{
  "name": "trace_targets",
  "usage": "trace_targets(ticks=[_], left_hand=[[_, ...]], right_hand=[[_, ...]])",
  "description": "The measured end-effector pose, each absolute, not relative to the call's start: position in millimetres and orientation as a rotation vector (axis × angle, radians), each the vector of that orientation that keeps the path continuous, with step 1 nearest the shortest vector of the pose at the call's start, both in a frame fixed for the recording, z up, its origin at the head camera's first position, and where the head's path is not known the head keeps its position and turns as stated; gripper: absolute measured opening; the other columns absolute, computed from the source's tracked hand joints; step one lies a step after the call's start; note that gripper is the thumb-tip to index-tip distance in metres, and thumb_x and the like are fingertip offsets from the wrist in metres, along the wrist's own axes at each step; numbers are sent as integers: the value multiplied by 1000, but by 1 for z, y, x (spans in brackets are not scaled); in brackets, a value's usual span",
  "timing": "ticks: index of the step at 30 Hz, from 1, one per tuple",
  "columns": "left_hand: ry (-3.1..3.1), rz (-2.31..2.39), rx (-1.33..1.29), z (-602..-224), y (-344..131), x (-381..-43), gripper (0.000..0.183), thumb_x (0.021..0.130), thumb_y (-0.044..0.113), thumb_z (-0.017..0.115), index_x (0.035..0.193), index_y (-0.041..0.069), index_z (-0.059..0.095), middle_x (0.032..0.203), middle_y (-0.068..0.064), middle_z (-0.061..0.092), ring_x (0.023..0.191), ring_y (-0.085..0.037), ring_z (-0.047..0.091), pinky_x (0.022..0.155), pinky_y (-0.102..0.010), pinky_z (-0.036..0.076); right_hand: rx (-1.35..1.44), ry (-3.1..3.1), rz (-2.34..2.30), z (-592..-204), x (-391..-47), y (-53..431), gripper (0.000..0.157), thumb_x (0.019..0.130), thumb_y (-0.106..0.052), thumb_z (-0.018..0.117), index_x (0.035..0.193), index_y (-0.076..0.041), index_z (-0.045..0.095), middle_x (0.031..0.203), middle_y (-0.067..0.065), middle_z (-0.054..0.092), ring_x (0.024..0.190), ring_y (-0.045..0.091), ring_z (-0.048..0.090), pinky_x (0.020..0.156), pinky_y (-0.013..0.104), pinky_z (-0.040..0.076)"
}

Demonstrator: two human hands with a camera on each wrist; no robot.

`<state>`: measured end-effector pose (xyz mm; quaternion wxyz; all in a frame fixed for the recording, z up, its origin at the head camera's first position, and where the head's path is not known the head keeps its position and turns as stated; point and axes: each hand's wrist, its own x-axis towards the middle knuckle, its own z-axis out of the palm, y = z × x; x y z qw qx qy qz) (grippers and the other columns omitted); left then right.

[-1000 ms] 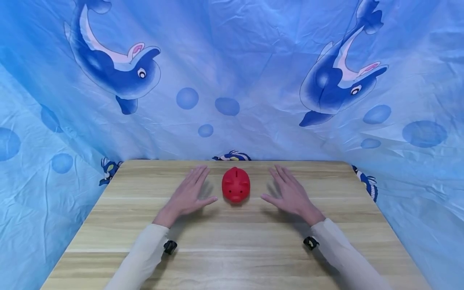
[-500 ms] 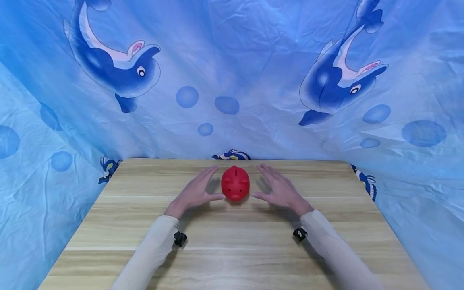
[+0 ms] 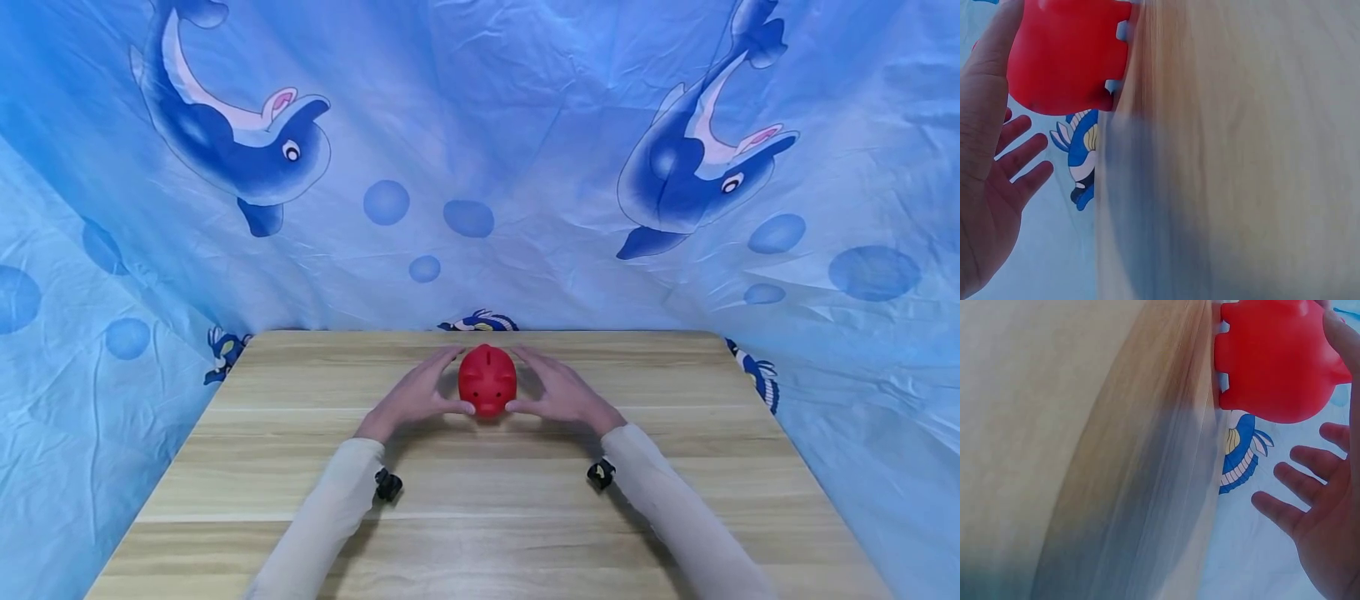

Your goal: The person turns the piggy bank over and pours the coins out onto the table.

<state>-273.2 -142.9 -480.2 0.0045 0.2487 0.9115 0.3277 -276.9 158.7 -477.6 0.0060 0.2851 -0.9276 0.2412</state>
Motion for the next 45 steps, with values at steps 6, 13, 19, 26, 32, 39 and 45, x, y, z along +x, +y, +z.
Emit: trace_targets(ticks=[6, 13, 19, 26, 32, 39, 45], left_hand=[[2830, 1066, 807, -486, -140, -279, 114, 68, 72, 83, 159, 22, 37, 161, -1, 40, 147, -29, 40, 109, -59, 45], [2800, 1110, 817, -488, -137, -281, 110, 69, 64, 87, 159, 23, 37, 159, -2, 42, 145, -29, 41, 110, -56, 46], [2763, 1136, 796, -490, -135, -282, 108, 70, 62, 87, 158, 25, 37, 158, 2, 44, 143, -24, 44, 111, -52, 46], [2739, 1185, 778, -488, -133, -282, 106, 70, 61, 87, 157, 26, 39, 153, 4, 50, 139, -23, 49, 109, -50, 48], [2693, 1261, 787, -489, -131, -283, 105, 71, 56, 89, 158, 24, 39, 152, 0, 51, 138, -28, 51, 108, -51, 49], [2675, 1348, 765, -489, -130, -285, 100, 72, 51, 91, 156, 24, 44, 151, 0, 53, 137, -30, 51, 105, -55, 50], [2628, 1435, 745, -485, -129, -284, 94, 74, 47, 91, 154, 23, 47, 150, 0, 54, 134, -31, 53, 102, -58, 52]], right_hand=[[907, -2912, 799, -478, -284, 153, 105, 78, -81, 65, 161, -25, 33, 161, 3, 41, 145, 32, 43, 107, 63, 45], [935, -2895, 883, -482, -290, 148, 105, 75, -81, 69, 160, -29, 36, 158, -1, 45, 144, 27, 45, 107, 60, 46], [952, -2875, 963, -486, -290, 144, 105, 74, -79, 72, 160, -33, 35, 157, -4, 47, 142, 23, 46, 107, 55, 48], [903, -2881, 1018, -488, -291, 144, 105, 72, -76, 75, 159, -30, 38, 155, -2, 50, 141, 24, 49, 106, 56, 49], [842, -2879, 1095, -488, -291, 145, 103, 71, -74, 79, 157, -30, 41, 154, -3, 50, 140, 25, 49, 104, 58, 50], [821, -2858, 1194, -485, -290, 146, 101, 71, -69, 82, 155, -29, 43, 153, -3, 50, 139, 26, 50, 103, 58, 51], [806, -2861, 1235, -485, -291, 148, 98, 73, -69, 80, 155, -30, 43, 154, -3, 50, 138, 27, 51, 101, 54, 53]])
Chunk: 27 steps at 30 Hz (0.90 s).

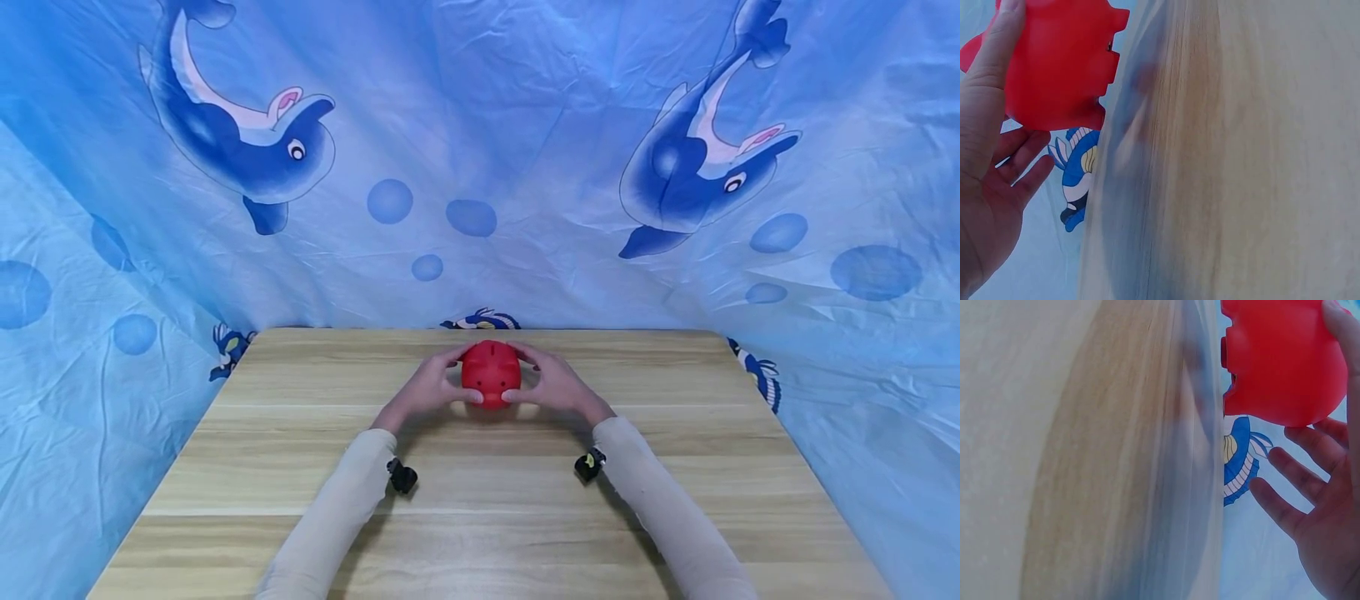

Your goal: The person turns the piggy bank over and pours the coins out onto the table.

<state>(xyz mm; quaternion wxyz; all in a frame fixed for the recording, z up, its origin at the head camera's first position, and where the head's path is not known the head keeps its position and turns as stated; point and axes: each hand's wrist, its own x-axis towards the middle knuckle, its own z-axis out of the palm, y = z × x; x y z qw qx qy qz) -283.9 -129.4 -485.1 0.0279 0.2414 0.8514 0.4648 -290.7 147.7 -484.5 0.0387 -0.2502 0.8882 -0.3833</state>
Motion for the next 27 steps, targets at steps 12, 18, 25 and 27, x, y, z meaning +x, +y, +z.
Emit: trace_targets(ticks=[12, 18, 25, 27], left_hand=[[2516, 1589, 681, -484, -127, -281, 85, 84, 41, 84, 155, 16, 45, 146, -6, 56, 126, -28, 61, 101, -47, 54], [2480, 1634, 622, -483, -122, -278, 81, 87, 39, 81, 156, 19, 44, 146, -5, 57, 119, -29, 64, 96, -44, 58], [2466, 1640, 495, -480, -116, -274, 87, 85, 50, 80, 157, 20, 42, 148, -4, 52, 123, -30, 61, 95, -45, 58], [2454, 1646, 473, -479, -115, -273, 87, 85, 52, 79, 157, 20, 41, 148, -4, 52, 124, -31, 60, 95, -45, 58]], right_hand=[[-754, 2730, -1218, -479, -291, 148, 89, 78, -65, 79, 151, -24, 50, 146, 4, 57, 127, 34, 58, 94, 54, 57], [-747, 2705, -1249, -478, -291, 149, 83, 82, -60, 78, 150, -21, 52, 143, 6, 60, 123, 34, 61, 93, 53, 57], [-756, 2694, -1305, -475, -291, 152, 75, 87, -54, 76, 148, -14, 55, 137, 10, 64, 118, 36, 64, 91, 51, 59], [-760, 2694, -1313, -474, -291, 153, 75, 88, -53, 75, 147, -14, 55, 135, 11, 65, 117, 35, 65, 90, 51, 59]])
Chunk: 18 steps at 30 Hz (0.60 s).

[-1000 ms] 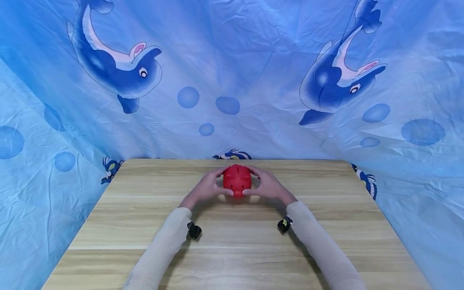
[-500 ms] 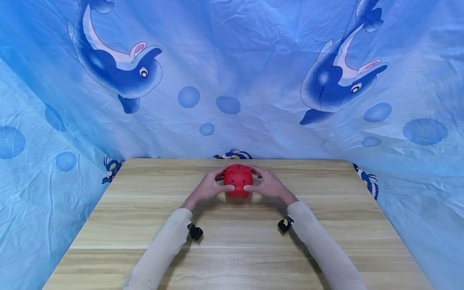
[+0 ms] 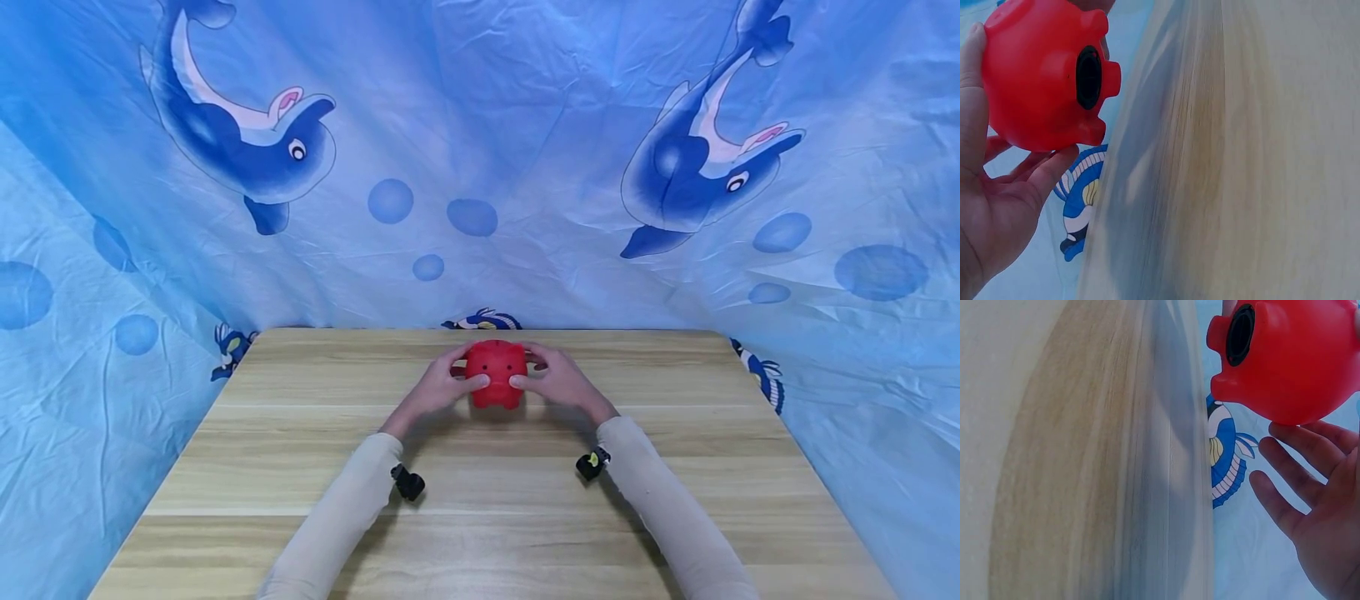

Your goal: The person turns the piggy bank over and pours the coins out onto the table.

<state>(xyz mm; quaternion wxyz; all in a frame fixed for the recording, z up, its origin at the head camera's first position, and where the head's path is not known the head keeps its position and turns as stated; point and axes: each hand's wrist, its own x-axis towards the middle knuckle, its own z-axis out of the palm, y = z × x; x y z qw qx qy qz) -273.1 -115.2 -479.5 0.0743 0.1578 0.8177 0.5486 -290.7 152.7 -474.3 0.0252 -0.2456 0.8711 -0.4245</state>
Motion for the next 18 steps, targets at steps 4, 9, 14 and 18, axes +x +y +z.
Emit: trace_targets(ticks=[4, 9, 14, 18], left_hand=[[2450, 1641, 447, -479, -113, -271, 86, 87, 52, 77, 157, 19, 40, 146, -6, 53, 124, -31, 60, 95, -45, 58], [2468, 1640, 422, -478, -112, -270, 81, 89, 54, 74, 155, 18, 43, 144, -6, 55, 121, -29, 60, 94, -44, 59], [2487, 1650, 407, -476, -109, -269, 77, 91, 58, 69, 152, 16, 47, 141, -6, 58, 121, -27, 60, 96, -44, 57], [2482, 1665, 371, -474, -106, -270, 76, 92, 61, 67, 150, 15, 50, 139, -7, 60, 121, -28, 61, 97, -45, 57]], right_hand=[[-772, 2680, -1328, -474, -291, 154, 75, 89, -54, 74, 148, -12, 54, 134, 11, 65, 116, 32, 65, 92, 48, 59], [-804, 2648, -1376, -476, -292, 154, 73, 91, -49, 73, 148, -9, 53, 131, 9, 66, 114, 28, 65, 92, 45, 59], [-808, 2641, -1397, -477, -293, 154, 68, 93, -46, 72, 146, -6, 55, 127, 8, 68, 110, 25, 65, 91, 41, 59], [-815, 2635, -1415, -476, -293, 154, 62, 96, -40, 70, 144, -4, 56, 124, 10, 69, 108, 26, 66, 90, 41, 60]])
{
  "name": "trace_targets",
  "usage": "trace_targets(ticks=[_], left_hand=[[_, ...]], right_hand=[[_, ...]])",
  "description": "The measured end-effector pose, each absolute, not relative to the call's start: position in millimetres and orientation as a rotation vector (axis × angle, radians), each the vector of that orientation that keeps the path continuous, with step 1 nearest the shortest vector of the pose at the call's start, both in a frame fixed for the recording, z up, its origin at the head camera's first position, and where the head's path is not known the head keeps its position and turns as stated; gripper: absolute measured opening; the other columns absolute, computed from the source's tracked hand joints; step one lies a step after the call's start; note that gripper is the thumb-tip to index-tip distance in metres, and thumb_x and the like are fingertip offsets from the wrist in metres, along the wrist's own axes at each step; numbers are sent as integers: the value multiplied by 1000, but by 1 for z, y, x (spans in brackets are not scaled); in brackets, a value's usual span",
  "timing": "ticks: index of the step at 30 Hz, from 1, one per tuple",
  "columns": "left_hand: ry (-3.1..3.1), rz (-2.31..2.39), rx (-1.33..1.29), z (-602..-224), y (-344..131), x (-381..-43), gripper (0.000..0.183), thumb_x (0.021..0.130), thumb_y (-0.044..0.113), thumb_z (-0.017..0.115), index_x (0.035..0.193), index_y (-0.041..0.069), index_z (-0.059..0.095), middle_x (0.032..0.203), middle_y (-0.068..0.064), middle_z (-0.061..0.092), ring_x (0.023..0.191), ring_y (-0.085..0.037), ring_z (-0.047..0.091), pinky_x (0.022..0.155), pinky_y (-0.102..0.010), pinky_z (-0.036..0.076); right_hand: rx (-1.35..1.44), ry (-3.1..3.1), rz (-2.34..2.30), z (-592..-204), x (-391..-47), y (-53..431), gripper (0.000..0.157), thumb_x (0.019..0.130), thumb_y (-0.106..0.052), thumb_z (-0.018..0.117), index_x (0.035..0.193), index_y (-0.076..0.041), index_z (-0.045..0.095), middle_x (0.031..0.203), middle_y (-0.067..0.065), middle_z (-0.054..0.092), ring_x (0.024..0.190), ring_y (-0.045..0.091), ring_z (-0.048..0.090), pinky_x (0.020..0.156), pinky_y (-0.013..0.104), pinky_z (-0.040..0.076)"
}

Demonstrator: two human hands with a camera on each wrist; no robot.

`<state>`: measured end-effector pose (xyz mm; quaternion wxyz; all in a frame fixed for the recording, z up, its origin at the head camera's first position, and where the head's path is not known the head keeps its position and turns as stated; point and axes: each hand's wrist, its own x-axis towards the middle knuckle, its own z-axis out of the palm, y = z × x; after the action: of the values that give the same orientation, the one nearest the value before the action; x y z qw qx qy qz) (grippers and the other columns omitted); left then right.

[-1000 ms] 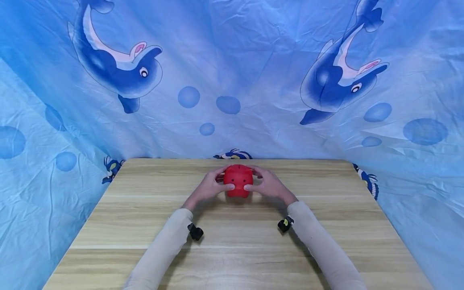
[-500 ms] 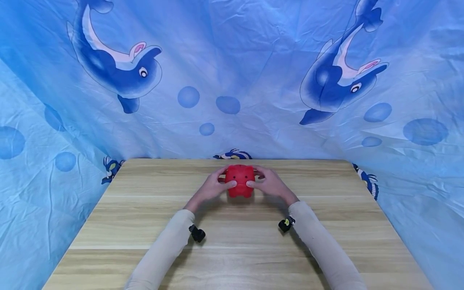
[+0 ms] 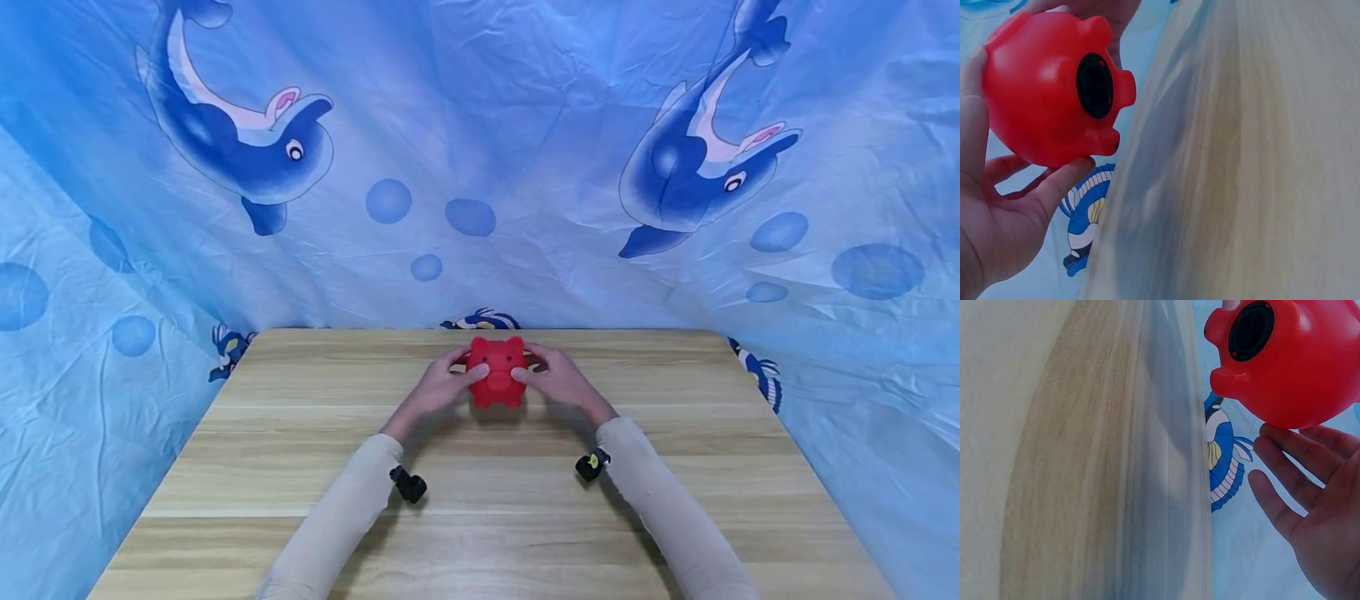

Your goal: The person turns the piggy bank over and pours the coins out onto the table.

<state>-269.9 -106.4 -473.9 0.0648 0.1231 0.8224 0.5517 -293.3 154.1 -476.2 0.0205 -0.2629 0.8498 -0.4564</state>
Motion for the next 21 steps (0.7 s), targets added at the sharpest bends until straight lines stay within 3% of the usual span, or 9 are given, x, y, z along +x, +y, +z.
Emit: trace_targets(ticks=[8, 21], left_hand=[[2455, 1694, 338, -469, -108, -271, 75, 92, 57, 68, 149, 11, 51, 138, -11, 60, 120, -30, 60, 93, -43, 59], [2226, 1831, 185, -465, -112, -272, 76, 92, 63, 66, 146, 11, 53, 132, -12, 65, 109, -26, 69, 97, -46, 57]], right_hand=[[-838, 2640, -1418, -473, -290, 153, 57, 99, -36, 66, 142, 0, 56, 123, 14, 69, 108, 29, 67, 90, 41, 60], [-886, 2604, -1418, -470, -286, 152, 68, 97, -41, 66, 150, -2, 49, 132, 15, 66, 110, 28, 67, 92, 41, 59]])
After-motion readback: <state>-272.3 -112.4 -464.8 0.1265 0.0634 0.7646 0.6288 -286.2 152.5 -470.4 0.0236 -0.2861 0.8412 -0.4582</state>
